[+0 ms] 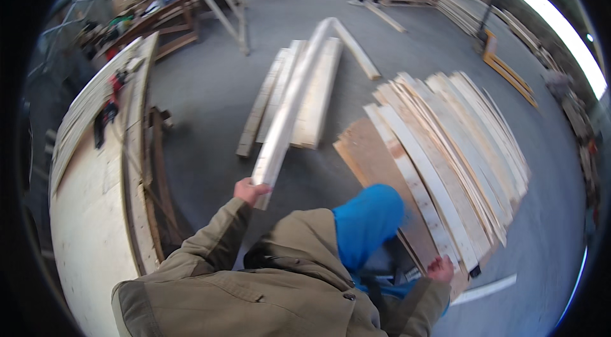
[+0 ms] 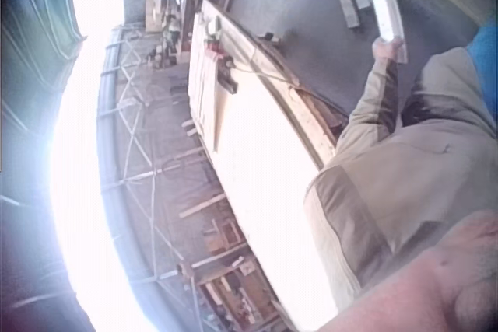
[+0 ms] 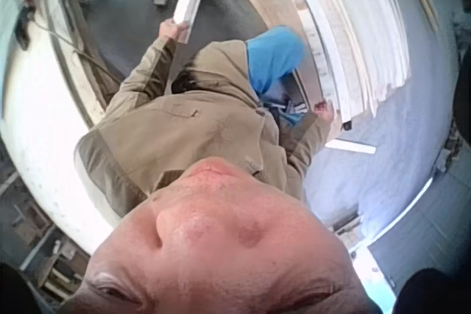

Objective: The person sits on the floor and uses a pneumatic nail gun to fasten thin wooden planks onto a larger wooden base. They then pick up the assembled unit and place it on a stack of similar planks.

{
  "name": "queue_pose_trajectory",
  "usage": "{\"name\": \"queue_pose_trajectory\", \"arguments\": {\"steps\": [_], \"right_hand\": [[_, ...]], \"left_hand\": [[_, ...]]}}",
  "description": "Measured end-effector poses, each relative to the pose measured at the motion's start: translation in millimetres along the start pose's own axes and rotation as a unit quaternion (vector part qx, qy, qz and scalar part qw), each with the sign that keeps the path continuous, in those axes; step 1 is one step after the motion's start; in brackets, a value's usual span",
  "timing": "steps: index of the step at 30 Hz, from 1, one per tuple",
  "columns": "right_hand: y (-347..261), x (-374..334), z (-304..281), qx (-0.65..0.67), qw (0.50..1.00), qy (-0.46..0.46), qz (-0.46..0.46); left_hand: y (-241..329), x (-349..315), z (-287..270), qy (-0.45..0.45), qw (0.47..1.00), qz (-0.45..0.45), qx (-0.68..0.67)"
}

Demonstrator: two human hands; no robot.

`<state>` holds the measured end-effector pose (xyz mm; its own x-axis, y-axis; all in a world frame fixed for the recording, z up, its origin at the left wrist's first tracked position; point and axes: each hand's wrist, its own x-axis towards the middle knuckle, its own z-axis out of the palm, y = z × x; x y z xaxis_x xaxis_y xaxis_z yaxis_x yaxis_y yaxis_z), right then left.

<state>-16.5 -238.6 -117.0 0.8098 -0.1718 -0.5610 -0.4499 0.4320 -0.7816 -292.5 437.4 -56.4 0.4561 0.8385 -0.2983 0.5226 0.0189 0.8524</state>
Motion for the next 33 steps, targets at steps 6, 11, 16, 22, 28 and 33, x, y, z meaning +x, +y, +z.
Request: {"name": "queue_pose_trajectory", "arguments": {"steps": [6, 11, 16, 22, 28, 33], "right_hand": [[-4.8, -33.4, -10.2, -0.021, 0.995, 0.097, 0.003], [-0.3, -43.2, -7.0, -0.040, 0.993, 0.111, 0.023], [-4.0, -54.1, -5.5, -0.045, 0.985, 0.164, 0.039], [-8.2, -66.6, -7.2, -0.066, 0.968, 0.238, 0.040], [-6.1, -64.9, -2.8, -0.116, 0.960, 0.247, 0.063], [-0.9, -74.1, -1.3, -0.162, 0.961, 0.216, 0.057]], "left_hand": [[-37.1, 39.8, 1.2, 0.026, 1.000, -0.003, -0.009], [-39.1, 86.3, 4.6, 0.033, 0.999, -0.040, 0.013], [-32.6, 156.2, 28.5, 0.025, 0.999, -0.038, 0.012], [-1.3, 250.1, 62.8, 0.009, 0.993, -0.040, 0.106], [62.6, 338.2, 103.1, 0.015, 0.974, -0.048, 0.222], [68.8, 366.6, 167.2, 0.038, 0.972, -0.049, 0.225]]}}
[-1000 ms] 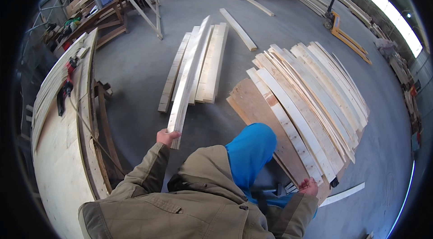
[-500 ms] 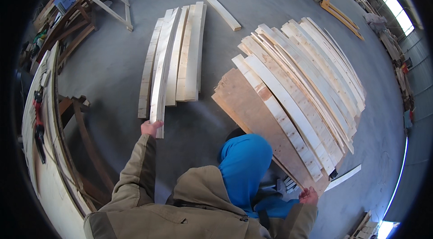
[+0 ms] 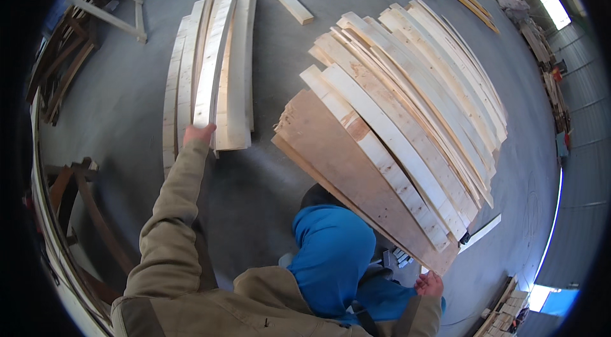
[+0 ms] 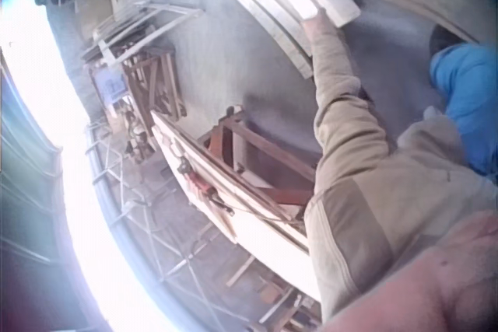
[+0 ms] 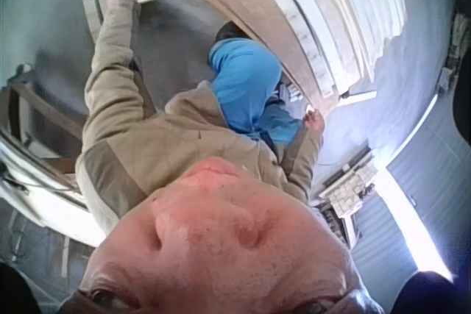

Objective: The person sits on the floor and uses a pneumatic nail gun to fasten thin wooden planks onto a larger wooden base. They then pick up the assembled unit and place it on a stack of similar planks.

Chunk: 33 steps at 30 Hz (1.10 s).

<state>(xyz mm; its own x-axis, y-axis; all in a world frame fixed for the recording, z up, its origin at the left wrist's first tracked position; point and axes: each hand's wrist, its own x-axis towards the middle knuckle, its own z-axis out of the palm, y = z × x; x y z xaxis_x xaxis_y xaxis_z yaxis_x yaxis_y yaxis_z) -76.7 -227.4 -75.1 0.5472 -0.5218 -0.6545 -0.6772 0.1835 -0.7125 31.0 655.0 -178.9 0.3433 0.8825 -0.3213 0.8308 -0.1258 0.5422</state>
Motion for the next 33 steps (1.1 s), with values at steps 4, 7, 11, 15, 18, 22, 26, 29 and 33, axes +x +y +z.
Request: {"name": "queue_pose_trajectory", "arguments": {"steps": [4, 7, 11, 15, 18, 22, 26, 29, 33], "right_hand": [[5.9, -5.3, -2.1, -0.097, 0.995, -0.005, 0.001], [6.6, -7.0, -1.2, -0.167, 0.986, 0.006, 0.005], [7.1, -4.7, 7.6, -0.211, 0.977, -0.018, 0.004], [9.8, -1.8, 16.6, -0.253, 0.967, -0.038, 0.004], [10.9, -1.2, 19.6, -0.284, 0.958, -0.039, 0.003], [13.7, -1.6, 24.8, -0.332, 0.943, -0.031, -0.002], [17.4, -5.0, 34.1, -0.345, 0.937, -0.058, -0.018], [16.3, -10.3, 38.3, -0.356, 0.932, -0.062, -0.028], [15.1, -14.9, 38.8, -0.341, 0.937, -0.062, -0.039]], "left_hand": [[-18.7, 5.3, 36.6, 0.003, 1.000, 0.006, 0.008], [-30.3, 8.7, 44.1, 0.013, 0.999, -0.004, 0.033], [-33.4, 9.3, 37.1, 0.001, 0.998, -0.020, 0.056], [-34.6, 10.2, 40.9, -0.006, 0.997, -0.023, 0.075], [-41.7, 10.7, 56.3, 0.002, 0.995, 0.001, 0.097], [-56.8, 5.2, 80.0, 0.026, 0.991, 0.072, 0.110], [-67.5, -1.1, 84.6, -0.096, 0.994, 0.058, 0.015], [-85.2, -21.9, 84.9, -0.060, 0.996, 0.073, -0.001], [-127.2, -57.5, 104.5, 0.008, 0.994, 0.106, 0.000]]}}
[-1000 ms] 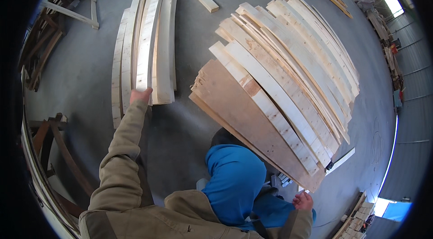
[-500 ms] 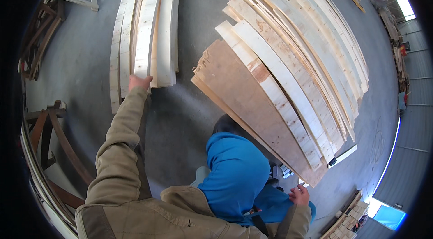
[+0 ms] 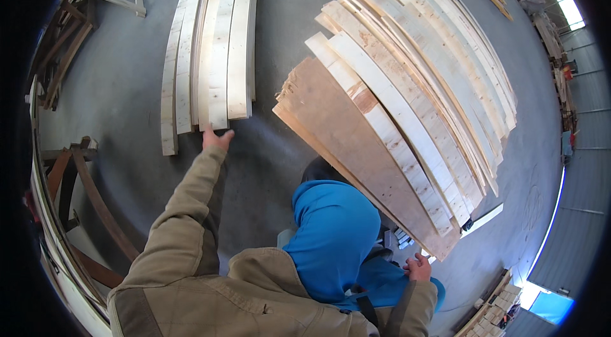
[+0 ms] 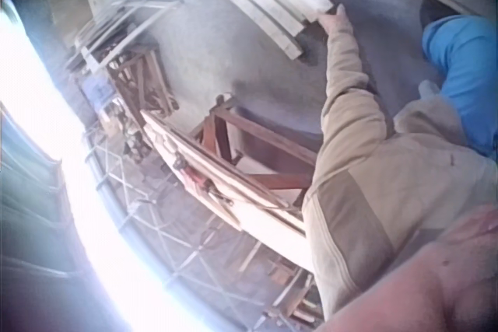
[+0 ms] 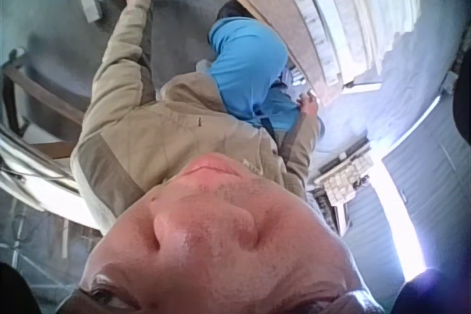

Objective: The person sits on the floor and uses a pneumatic nail gun to fasten thin wooden planks onto a larger wooden base. They then pick up the assembled unit and place it on a stack of similar planks.

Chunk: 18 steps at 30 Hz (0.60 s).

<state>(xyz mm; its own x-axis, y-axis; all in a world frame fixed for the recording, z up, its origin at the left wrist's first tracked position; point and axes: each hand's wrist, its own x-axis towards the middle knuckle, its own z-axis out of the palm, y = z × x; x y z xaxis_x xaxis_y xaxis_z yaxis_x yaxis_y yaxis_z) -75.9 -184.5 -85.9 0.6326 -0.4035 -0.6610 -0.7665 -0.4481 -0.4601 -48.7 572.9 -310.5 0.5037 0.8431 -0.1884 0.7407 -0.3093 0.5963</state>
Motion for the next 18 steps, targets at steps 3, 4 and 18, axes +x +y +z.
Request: {"name": "queue_pose_trajectory", "arguments": {"steps": [3, 4, 18], "right_hand": [[5.7, -2.1, -0.4, 0.013, 1.000, -0.001, -0.021], [8.9, -3.1, -0.8, 0.013, 1.000, 0.007, -0.019], [41.7, -22.4, -3.4, 0.077, 0.988, 0.002, -0.132]], "left_hand": [[-45.2, -42.8, 23.7, -0.067, 0.997, -0.027, -0.014], [-61.2, -59.7, 32.9, -0.084, 0.996, -0.034, -0.021], [-43.9, -225.9, -41.0, -0.402, 0.913, -0.063, 0.035]]}}
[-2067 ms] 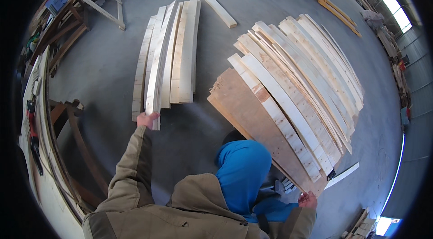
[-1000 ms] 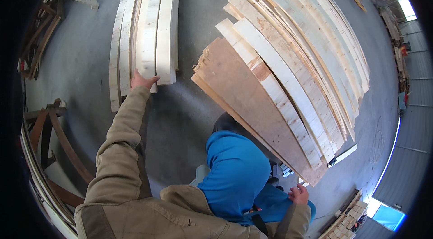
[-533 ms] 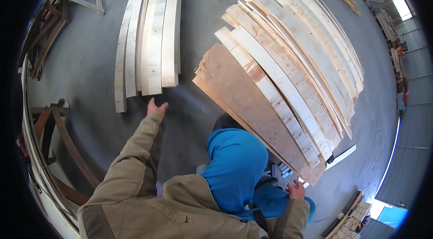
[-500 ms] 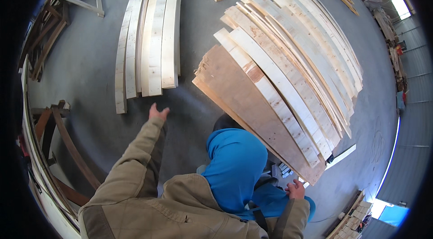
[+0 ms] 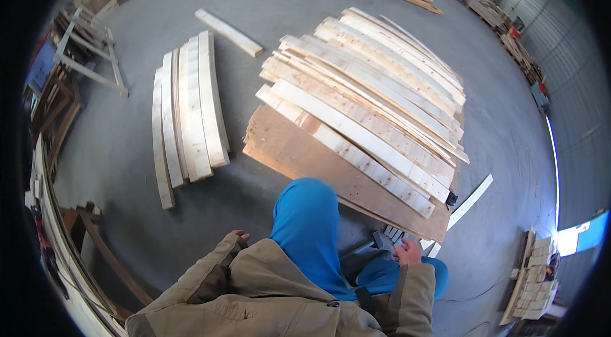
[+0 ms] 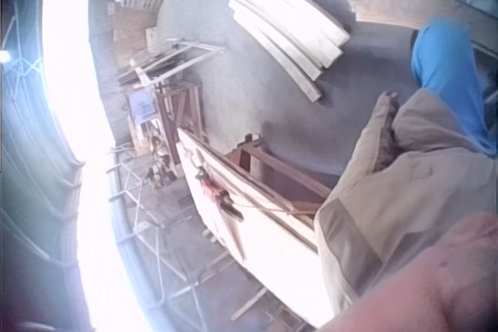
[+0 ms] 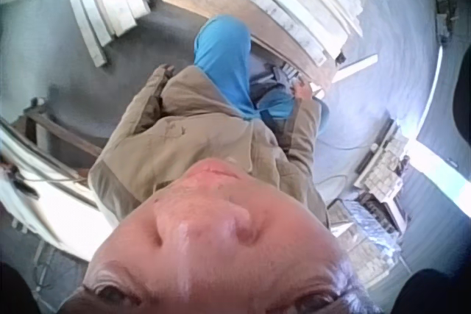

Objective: The person sits on the floor and uses a pneumatic nail gun to fasten thin wooden planks onto a larger wooden base. They then pick up the assembled unit and place it on a stack of similar planks.

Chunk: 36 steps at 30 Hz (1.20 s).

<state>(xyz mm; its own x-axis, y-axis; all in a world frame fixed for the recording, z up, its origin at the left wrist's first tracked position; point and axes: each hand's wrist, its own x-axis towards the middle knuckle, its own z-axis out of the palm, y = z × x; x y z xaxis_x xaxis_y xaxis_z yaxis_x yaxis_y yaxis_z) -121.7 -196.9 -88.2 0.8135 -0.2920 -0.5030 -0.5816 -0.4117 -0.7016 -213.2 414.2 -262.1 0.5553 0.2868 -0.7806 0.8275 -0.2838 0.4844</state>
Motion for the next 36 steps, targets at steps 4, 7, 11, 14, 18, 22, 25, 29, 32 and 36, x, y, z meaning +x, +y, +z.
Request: {"name": "queue_pose_trajectory", "arguments": {"steps": [4, 7, 11, 14, 18, 22, 25, 29, 32, 36], "right_hand": [[3.0, -6.6, 0.5, 0.007, 0.999, 0.021, -0.035], [6.6, -10.1, 2.0, 0.025, 0.998, 0.031, -0.052], [10.4, -14.1, 1.6, 0.000, 0.996, 0.030, -0.079], [7.6, -17.3, 0.8, -0.017, 0.993, 0.030, -0.117], [-0.9, -23.7, -0.2, -0.031, 0.989, 0.030, -0.142], [-8.7, -24.1, 2.4, -0.043, 0.989, 0.018, -0.139], [-9.4, -20.2, 4.9, -0.079, 0.988, 0.001, -0.136], [-4.9, -14.9, 5.3, -0.095, 0.990, -0.006, -0.104], [0.8, -16.1, 4.1, -0.124, 0.985, 0.002, -0.122], [6.7, -21.5, 3.7, -0.136, 0.984, 0.011, -0.117]], "left_hand": [[19.6, 5.8, -23.6, 0.104, 0.987, 0.120, 0.001], [44.9, 22.4, -36.5, 0.115, 0.972, 0.165, -0.124], [111.9, 26.7, -60.6, 0.123, 0.942, 0.236, -0.203], [181.1, -8.1, -78.8, 0.135, 0.930, 0.285, -0.187], [262.6, -83.7, -79.8, 0.118, 0.891, 0.365, -0.241], [315.5, -137.1, -54.4, 0.064, 0.848, 0.441, -0.287], [337.1, -156.2, -19.0, -0.018, 0.825, 0.488, -0.283], [360.4, -165.0, 61.1, -0.115, 0.833, 0.502, -0.203], [361.7, -162.6, 136.2, -0.229, 0.821, 0.482, -0.203], [330.4, -159.0, 181.7, -0.175, 0.802, 0.558, 0.118]]}}
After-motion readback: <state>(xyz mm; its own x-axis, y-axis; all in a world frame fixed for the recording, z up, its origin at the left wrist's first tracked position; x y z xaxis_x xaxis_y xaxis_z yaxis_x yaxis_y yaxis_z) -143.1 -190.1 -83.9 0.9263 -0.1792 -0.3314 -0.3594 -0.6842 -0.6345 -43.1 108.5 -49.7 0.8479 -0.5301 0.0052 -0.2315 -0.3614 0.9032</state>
